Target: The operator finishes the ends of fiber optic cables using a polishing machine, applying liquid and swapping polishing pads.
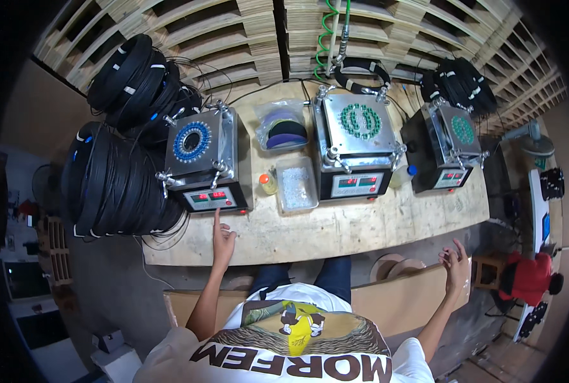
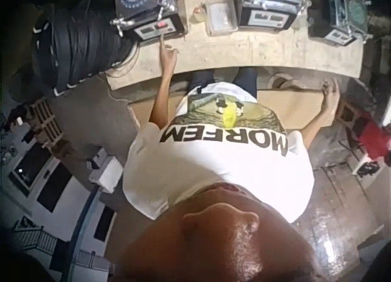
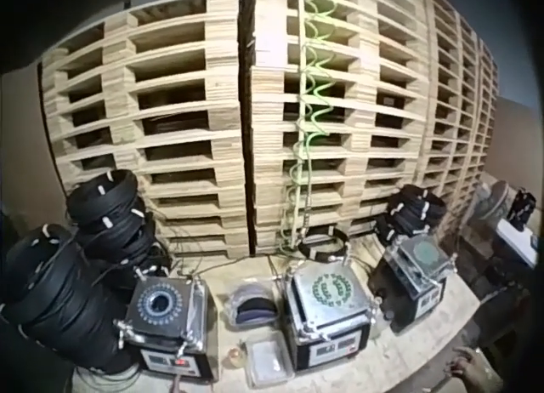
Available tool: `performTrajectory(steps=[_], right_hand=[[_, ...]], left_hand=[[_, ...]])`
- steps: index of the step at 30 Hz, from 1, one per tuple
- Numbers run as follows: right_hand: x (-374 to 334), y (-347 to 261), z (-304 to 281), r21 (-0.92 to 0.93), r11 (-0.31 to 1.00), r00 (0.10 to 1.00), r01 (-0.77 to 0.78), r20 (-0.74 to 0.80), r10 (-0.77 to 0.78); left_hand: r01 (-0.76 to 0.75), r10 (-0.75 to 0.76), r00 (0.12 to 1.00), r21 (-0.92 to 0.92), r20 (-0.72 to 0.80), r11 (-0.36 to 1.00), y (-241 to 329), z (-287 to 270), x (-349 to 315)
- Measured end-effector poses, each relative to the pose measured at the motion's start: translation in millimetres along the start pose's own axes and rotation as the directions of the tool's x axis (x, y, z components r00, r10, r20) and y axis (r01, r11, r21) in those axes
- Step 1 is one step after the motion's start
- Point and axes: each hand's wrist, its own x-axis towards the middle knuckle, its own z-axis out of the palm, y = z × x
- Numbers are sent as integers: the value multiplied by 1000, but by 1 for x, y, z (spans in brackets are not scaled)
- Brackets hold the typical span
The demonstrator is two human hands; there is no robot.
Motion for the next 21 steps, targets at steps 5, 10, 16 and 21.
performTrajectory(steps=[5, 10, 16, 21], right_hand=[[101, -40, -33, -72, 984, 984, 165, 84, -158], [199, -68, -79, -52, 968, 967, 247, 79, -243], [291, -125, -118, -71, 825, 828, 561, 52, -558], [352, -186, -97, -44, 751, 752, 659, 61, -656]], left_hand=[[-103, 132, 975, 166, -176, 981, -2, 27, 2], [-95, 146, 937, 171, -318, 981, -7, 67, 17], [284, 83, 903, 732, -421, 619, 16, 87, 21], [290, -153, 955, 913, -255, 288, 106, 40, 6]])
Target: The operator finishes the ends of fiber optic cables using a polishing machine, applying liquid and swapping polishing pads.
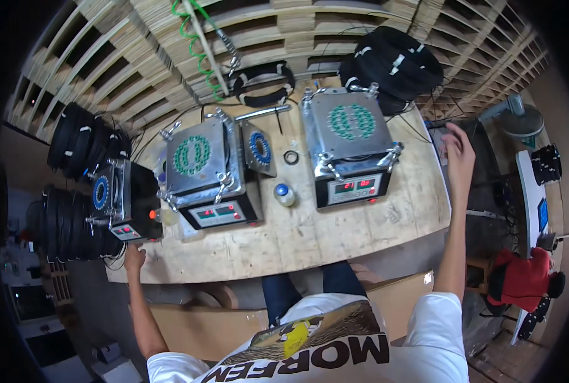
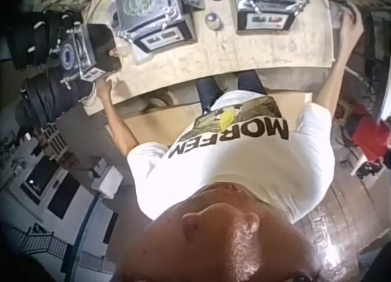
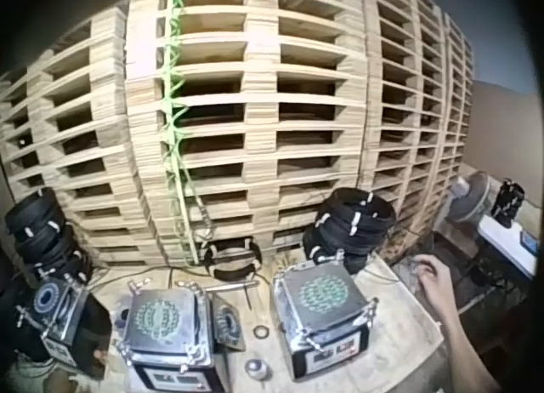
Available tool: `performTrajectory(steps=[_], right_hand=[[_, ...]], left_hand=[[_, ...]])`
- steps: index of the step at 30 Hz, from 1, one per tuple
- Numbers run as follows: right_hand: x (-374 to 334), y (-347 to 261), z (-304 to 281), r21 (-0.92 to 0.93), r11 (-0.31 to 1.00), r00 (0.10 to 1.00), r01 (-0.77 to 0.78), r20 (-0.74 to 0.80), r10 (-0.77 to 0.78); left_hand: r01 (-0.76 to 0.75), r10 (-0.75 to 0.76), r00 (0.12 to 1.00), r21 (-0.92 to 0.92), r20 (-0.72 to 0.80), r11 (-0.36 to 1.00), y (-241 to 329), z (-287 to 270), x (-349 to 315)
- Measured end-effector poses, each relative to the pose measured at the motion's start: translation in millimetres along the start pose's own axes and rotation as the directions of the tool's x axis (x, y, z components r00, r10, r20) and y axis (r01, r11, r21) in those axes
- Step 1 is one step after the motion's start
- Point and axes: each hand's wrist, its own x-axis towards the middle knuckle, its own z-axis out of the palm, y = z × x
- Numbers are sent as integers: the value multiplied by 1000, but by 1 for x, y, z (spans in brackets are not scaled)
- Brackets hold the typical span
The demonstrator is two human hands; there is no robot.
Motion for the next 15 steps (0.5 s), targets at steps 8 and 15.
performTrajectory(steps=[8, 15], right_hand=[[143, 47, -24, -36, 992, 983, 121, 142, -115], [205, 71, -13, -29, 937, 928, -348, 129, 348]], left_hand=[[-574, 751, 642, -551, 157, 606, 219, -262, -48], [-882, 960, 280, -401, -24, 247, 478, -363, -88]])
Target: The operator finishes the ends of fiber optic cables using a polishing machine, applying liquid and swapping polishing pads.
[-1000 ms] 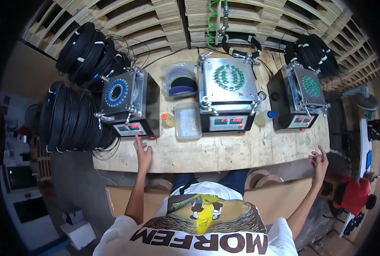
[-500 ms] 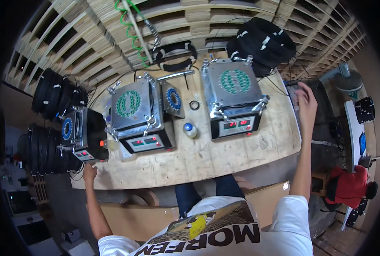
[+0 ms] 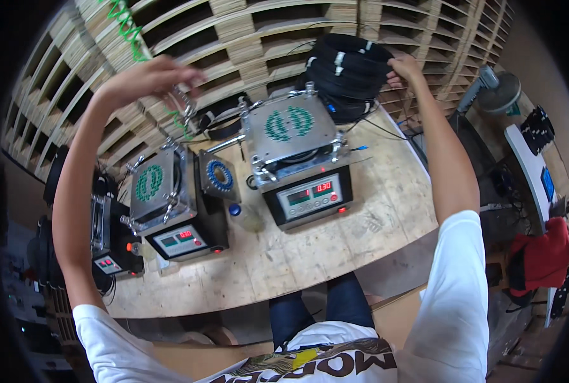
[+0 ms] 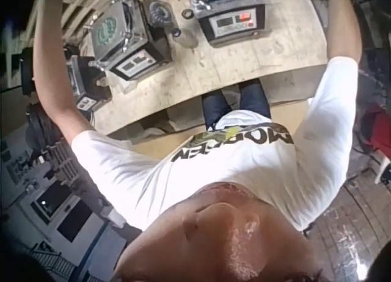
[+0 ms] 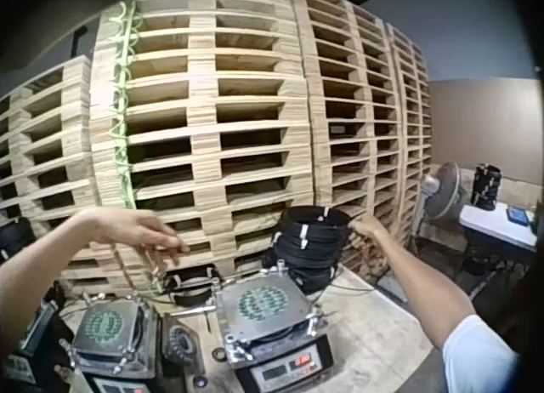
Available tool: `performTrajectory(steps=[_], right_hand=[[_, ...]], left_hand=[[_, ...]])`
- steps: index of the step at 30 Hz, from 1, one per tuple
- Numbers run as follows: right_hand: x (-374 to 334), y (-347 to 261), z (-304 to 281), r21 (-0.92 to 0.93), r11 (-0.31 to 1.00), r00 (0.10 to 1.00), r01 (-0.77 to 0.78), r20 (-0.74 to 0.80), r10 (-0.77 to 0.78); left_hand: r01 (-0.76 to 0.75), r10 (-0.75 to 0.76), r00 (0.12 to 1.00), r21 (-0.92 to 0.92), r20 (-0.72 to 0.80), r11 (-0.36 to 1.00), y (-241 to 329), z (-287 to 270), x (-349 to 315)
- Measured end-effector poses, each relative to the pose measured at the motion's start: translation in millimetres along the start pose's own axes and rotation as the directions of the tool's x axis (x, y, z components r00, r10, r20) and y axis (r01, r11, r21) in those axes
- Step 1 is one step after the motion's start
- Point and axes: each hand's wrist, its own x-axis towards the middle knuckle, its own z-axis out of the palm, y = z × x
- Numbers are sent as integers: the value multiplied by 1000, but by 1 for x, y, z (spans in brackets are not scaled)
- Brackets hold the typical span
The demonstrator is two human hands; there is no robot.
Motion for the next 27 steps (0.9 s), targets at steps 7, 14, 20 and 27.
performTrajectory(steps=[7, 14, 20, 27], right_hand=[[56, 25, -17, -262, 921, 913, -287, 216, 346], [105, 80, 20, 272, 869, 898, -414, -34, 439], [205, 114, 14, 319, 922, 954, -217, -129, 270], [186, 85, 21, 354, 932, 898, -74, -382, 216]], left_hand=[[234, -173, 962, -315, 211, 920, 74, 65, 293], [532, -629, 777, -564, 30, 631, 18, 132, 449], [471, -637, 758, -560, -139, 682, -6, 131, 517], [390, -653, 681, -590, -331, 707, 23, 131, 489]])
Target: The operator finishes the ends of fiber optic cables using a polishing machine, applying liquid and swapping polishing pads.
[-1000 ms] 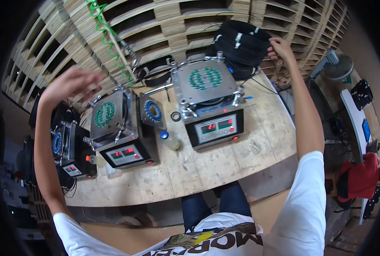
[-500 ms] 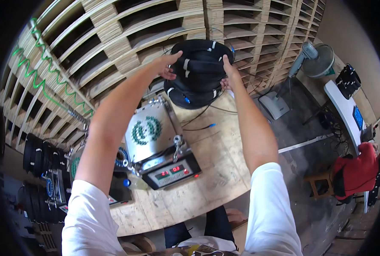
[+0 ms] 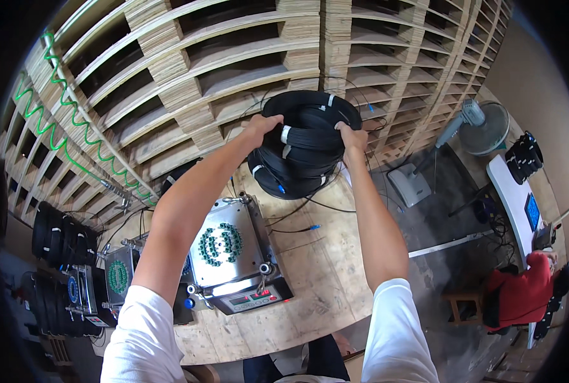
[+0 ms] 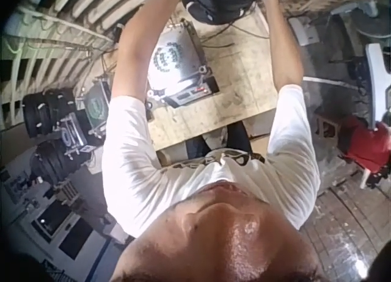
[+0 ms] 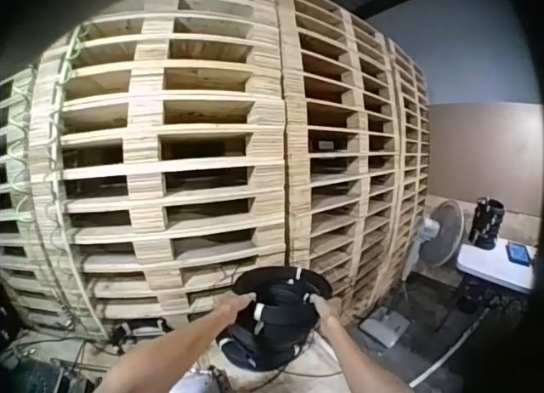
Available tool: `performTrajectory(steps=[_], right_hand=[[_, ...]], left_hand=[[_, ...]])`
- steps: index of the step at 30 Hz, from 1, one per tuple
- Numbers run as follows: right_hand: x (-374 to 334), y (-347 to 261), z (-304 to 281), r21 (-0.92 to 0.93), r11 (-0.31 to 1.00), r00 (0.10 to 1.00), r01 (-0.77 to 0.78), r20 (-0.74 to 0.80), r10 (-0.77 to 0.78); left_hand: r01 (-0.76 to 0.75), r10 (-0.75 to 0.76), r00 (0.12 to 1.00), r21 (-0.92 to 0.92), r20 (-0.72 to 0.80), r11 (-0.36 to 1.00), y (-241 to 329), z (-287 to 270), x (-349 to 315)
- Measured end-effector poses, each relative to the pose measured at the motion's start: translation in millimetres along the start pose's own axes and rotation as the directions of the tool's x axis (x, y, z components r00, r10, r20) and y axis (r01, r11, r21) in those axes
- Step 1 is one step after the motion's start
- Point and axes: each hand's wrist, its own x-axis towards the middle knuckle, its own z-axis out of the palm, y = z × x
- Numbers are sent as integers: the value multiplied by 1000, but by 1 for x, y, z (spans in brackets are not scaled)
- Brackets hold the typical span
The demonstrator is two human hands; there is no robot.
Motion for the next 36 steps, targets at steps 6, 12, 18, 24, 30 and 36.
performTrajectory(steps=[6, 12, 18, 24, 30, 36], right_hand=[[-88, -53, -30, 280, 954, 993, 104, 28, -117], [-129, -65, -70, 553, 795, 895, 248, 183, -407], [-227, -109, -99, 607, 765, 779, 216, 365, -509], [-295, -123, -138, 645, 743, 650, 181, 489, -582], [-390, -120, -155, 518, 812, 663, 268, 512, -545], [-433, -92, -164, 464, 826, 642, 321, 535, -550]], left_hand=[[-149, 240, 962, -486, 131, 861, -8, -22, -36], [-76, 395, 904, -845, 166, 529, -3, -88, -112], [-396, 528, 845, -766, -88, 506, -20, -184, -197], [-606, 568, 771, -606, -288, 515, -60, -250, -307], [-651, 604, 723, -621, -334, 435, -129, -274, -387], [-530, 425, 846, -588, -322, 611, -181, -275, -432]])
